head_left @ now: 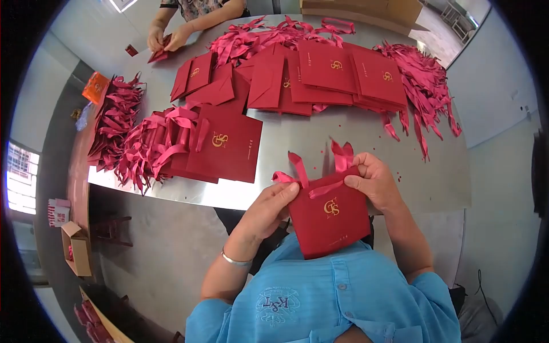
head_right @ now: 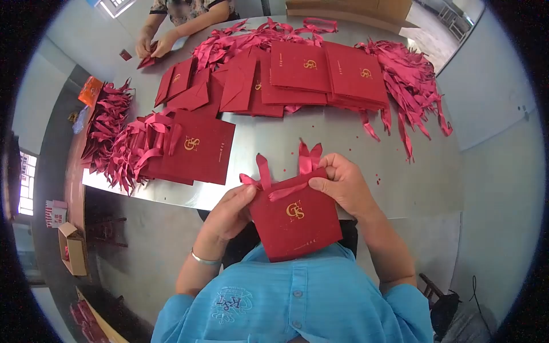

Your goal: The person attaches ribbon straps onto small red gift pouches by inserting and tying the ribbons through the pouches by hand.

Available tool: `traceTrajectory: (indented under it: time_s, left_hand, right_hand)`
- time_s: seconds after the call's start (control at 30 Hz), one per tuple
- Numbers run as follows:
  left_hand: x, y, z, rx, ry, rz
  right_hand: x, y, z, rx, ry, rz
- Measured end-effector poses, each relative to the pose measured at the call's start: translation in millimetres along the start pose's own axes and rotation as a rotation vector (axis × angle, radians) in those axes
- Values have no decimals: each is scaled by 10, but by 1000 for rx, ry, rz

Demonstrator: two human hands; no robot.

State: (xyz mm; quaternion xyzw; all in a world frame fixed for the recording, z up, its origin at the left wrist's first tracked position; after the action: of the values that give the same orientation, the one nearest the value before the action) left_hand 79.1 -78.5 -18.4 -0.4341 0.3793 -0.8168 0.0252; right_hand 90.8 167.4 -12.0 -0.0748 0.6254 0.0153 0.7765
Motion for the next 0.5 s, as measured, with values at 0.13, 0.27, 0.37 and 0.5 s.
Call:
traceTrajectory:
  time_s: [0.13, 0.27, 0.37, 0.5]
  left_hand:
    - [43, -137, -193, 24, -44, 283]
    - [159, -145, -288, 134, -38, 329]
    - [230, -128, -330, 185, -74, 221]
    - [329, -84, -419, 209, -56, 204]
  right_hand:
    - [-14, 23, -66, -47, 35, 21]
    - [51, 61, -115, -90, 73, 51]
    - [-5, 36, -122, -107, 85, 19]
    - [39, 89, -172, -133, 102, 57]
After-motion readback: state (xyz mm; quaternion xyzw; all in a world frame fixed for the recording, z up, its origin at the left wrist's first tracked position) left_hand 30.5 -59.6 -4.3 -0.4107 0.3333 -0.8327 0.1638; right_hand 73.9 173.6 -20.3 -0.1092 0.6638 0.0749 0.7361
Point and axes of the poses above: each hand's wrist, its own z-axis away from the middle knuckle, its own y-axis out of the back of the hand, x = y × z, the point moved 2 cm from there along -z, towards the middle knuckle, and after that the axes turned 11 degrees about z, right-handed, at the moved point
